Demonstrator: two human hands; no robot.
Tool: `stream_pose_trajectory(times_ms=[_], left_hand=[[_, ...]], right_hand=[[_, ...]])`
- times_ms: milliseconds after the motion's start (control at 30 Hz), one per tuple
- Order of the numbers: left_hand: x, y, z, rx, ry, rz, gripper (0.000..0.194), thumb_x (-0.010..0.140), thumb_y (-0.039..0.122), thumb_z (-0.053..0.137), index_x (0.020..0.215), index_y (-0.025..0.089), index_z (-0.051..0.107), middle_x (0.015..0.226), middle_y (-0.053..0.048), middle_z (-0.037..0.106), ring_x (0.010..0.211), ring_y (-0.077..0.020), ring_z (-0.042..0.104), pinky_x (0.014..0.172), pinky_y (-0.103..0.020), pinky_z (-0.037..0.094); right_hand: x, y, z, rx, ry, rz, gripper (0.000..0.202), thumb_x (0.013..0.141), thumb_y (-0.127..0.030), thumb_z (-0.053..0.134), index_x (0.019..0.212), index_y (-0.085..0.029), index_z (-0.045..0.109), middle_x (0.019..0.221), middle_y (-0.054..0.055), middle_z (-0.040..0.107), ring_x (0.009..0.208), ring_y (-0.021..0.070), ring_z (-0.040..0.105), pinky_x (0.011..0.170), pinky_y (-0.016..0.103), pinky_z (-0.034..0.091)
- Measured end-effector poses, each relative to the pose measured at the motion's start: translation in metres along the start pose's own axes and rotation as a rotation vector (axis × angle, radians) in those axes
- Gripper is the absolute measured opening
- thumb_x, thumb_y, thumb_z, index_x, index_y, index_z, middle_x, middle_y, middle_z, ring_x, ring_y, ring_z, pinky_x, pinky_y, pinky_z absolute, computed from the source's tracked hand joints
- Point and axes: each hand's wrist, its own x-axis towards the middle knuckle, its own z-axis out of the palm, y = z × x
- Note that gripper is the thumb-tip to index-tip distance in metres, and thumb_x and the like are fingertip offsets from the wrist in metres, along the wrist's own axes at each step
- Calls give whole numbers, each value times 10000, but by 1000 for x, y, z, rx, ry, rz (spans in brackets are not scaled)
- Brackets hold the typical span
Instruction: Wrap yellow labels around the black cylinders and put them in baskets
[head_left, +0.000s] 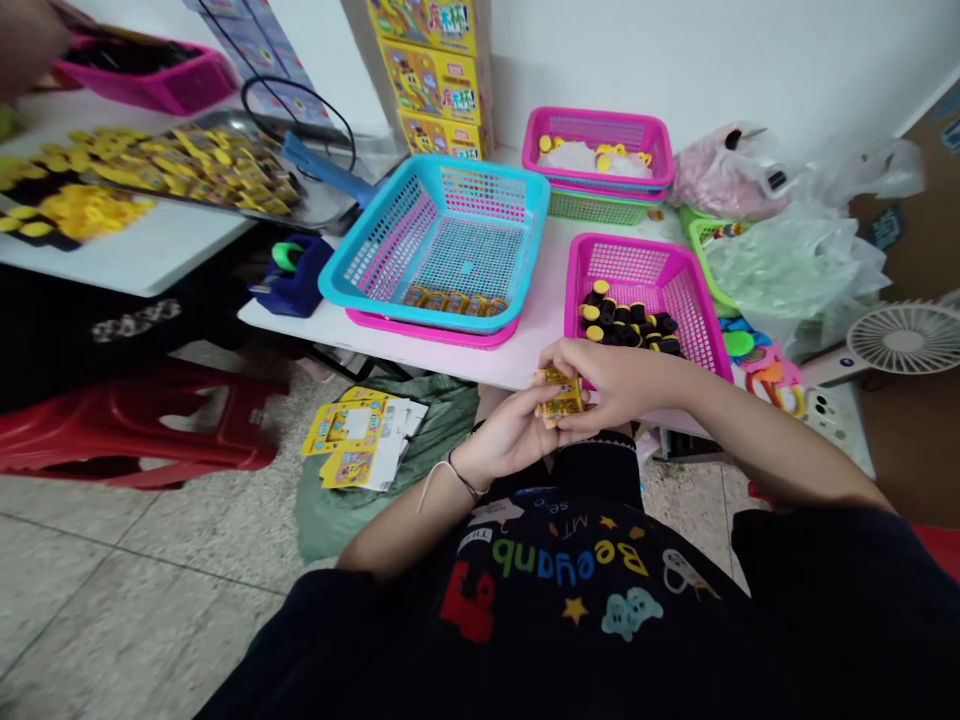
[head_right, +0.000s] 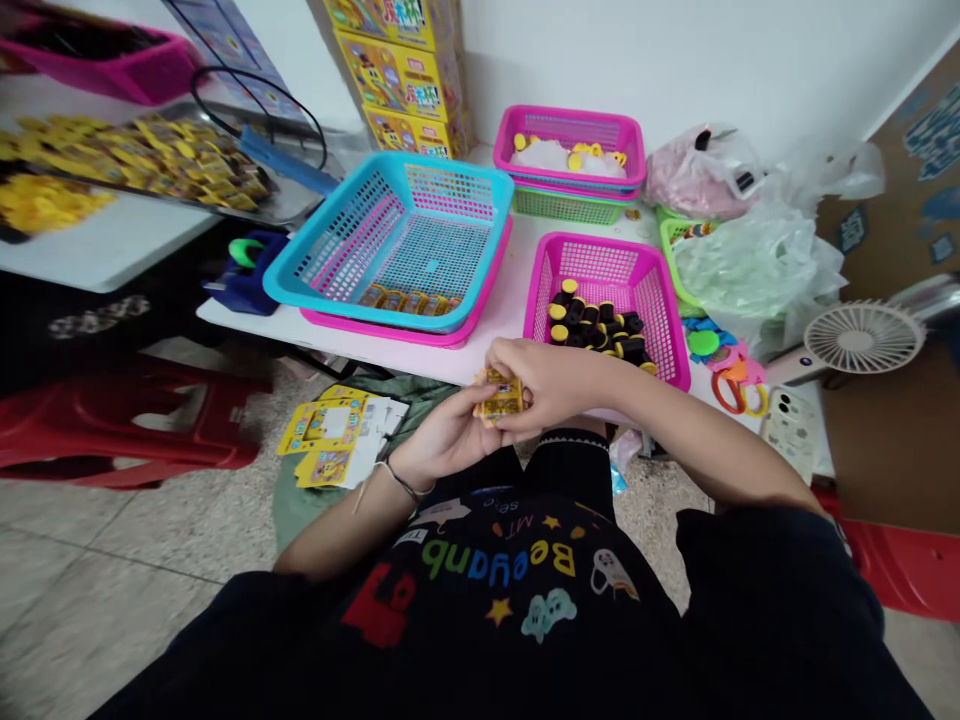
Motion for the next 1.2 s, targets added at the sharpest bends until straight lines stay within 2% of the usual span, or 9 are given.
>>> stream_pose_trajectory(times_ms=[133,300,467,600,767,933,1033,1100,1200], left_hand=[[4,2,-4,5,-4,-8,138,898,83,604,950,119,727,881,-65,789,832,-161,751,810,-272,601],[10,2,-6,76,-18,-25,119,855,90,650,937,116,733,872,-62,783,803,-173,738,814,-312,603],[18,1,-5,103,44,24,58,855,103,660,857,129,712,853,-57,773,799,-170,724,794,-298,580],[22,-2,-4,50,121,78,126,815,36,631,827,141,701,804,-23,753,756,-144,707,731,-249,556],[24,-5,-6,67,168,137,116,780,59,701,852,150,687,787,-9,752,734,-145,716,666,-232,561],[23,-8,-5,161,193,219,172,765,143,794,878,158,665,838,-23,756,959,-217,750,854,-321,596],[22,-13,-1,195,244,287,264,683,148,853,847,168,647,785,3,726,964,-223,738,861,-320,586],[22,-15,1,209,272,306,289,647,149,866,822,172,636,736,24,693,892,-198,722,817,-292,571],[18,-11,-2,269,260,280,295,649,147,864,791,171,606,746,23,675,861,-170,696,807,-272,549]], right_hand=[[3,1,-2,-69,-38,-63,382,818,-348,769,860,-248,403,1003,49,621,886,178,551,772,323,451],[7,3,-5,-133,-93,-154,287,873,-206,672,798,-248,398,1038,78,663,951,195,575,903,366,465],[6,5,-9,-171,-115,-179,135,904,-191,673,980,-208,563,1257,127,705,1135,243,637,995,409,476],[7,5,-3,-308,-51,-195,360,885,-278,769,1186,-163,607,1438,193,645,1364,328,567,1126,507,422],[9,1,8,-481,-40,-218,393,921,-213,719,1283,-133,589,1352,167,708,1282,307,633,1155,552,379],[11,-4,12,-593,-26,-149,308,966,-242,664,1219,-73,616,1213,196,736,1189,350,651,1019,543,452],[13,-6,16,-632,-11,-176,280,969,-221,642,1205,-72,621,1172,190,737,1245,366,611,1048,565,425],[14,-7,18,-661,-8,-195,233,988,-164,580,1201,-80,622,1173,176,734,1209,334,625,1089,558,397],[15,-7,19,-695,-24,-195,219,1018,-116,461,1136,-126,645,1096,139,735,1039,275,662,1084,507,397]])
